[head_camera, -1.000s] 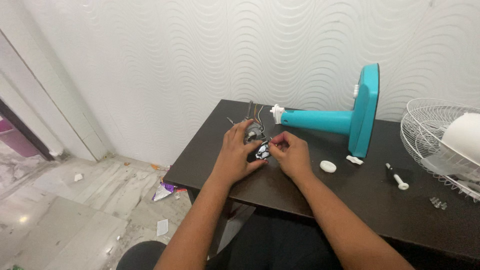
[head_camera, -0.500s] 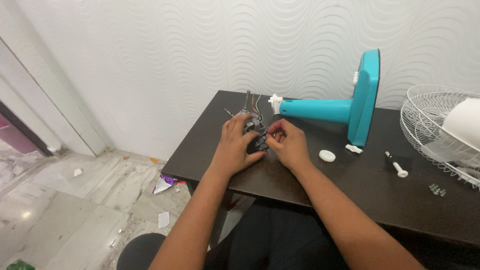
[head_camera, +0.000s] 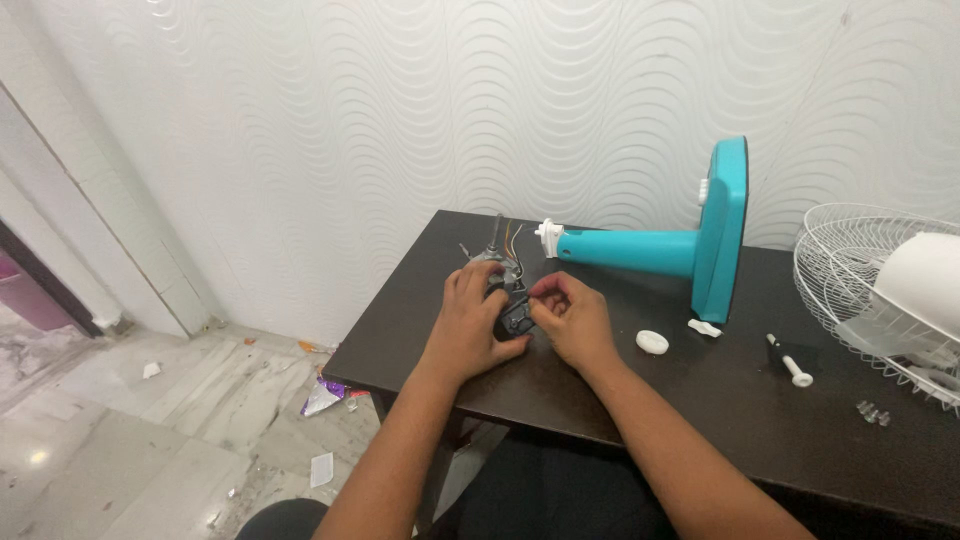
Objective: The person uses a screwdriver to remove screws from a fan motor housing, detaches a black plastic cover, and continues to unscrew and adjust internal components. The fan base and cage are visible on the table.
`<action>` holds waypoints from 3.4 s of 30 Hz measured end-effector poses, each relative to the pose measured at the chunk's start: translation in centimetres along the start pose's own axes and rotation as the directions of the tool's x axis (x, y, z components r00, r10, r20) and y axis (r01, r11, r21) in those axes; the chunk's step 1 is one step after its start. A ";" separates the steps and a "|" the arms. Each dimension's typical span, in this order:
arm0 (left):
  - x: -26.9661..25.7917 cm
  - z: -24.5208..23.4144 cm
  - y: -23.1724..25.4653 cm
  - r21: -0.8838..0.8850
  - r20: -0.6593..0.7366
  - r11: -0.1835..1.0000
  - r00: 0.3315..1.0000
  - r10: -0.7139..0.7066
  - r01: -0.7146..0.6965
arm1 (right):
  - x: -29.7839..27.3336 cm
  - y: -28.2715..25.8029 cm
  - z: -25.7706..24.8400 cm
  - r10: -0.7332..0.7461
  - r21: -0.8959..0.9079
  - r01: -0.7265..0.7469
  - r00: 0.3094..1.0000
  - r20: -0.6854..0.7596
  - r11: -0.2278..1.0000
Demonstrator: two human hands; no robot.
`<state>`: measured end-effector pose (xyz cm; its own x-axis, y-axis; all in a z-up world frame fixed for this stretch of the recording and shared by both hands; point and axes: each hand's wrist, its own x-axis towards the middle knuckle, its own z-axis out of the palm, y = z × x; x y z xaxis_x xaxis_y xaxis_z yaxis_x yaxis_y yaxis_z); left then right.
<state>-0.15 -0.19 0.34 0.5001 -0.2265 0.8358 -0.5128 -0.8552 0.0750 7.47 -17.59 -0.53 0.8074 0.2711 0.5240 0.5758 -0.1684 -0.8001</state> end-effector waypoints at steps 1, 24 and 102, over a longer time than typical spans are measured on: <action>0.0 0.0 0.1 0.000 -0.002 1.000 1.000 -0.005 0.005 | 0.0 0.0 0.0 -0.001 0.014 0.001 1.000 0.004 1.000; -0.1 0.1 -0.4 0.004 0.008 1.000 1.000 0.011 -0.011 | 0.1 0.1 -0.5 -0.020 -0.050 0.023 0.998 0.057 0.999; -0.2 0.1 -0.1 0.014 0.026 0.999 0.999 -0.038 0.038 | 1.5 3.5 -0.4 0.221 0.242 -0.258 0.960 0.169 0.935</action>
<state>-0.17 -0.08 0.11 0.5369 -0.2056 0.8182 -0.4838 -0.8696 0.0989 10.73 -18.17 -2.41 0.8810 0.3836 0.2768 0.2991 0.0017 -0.9542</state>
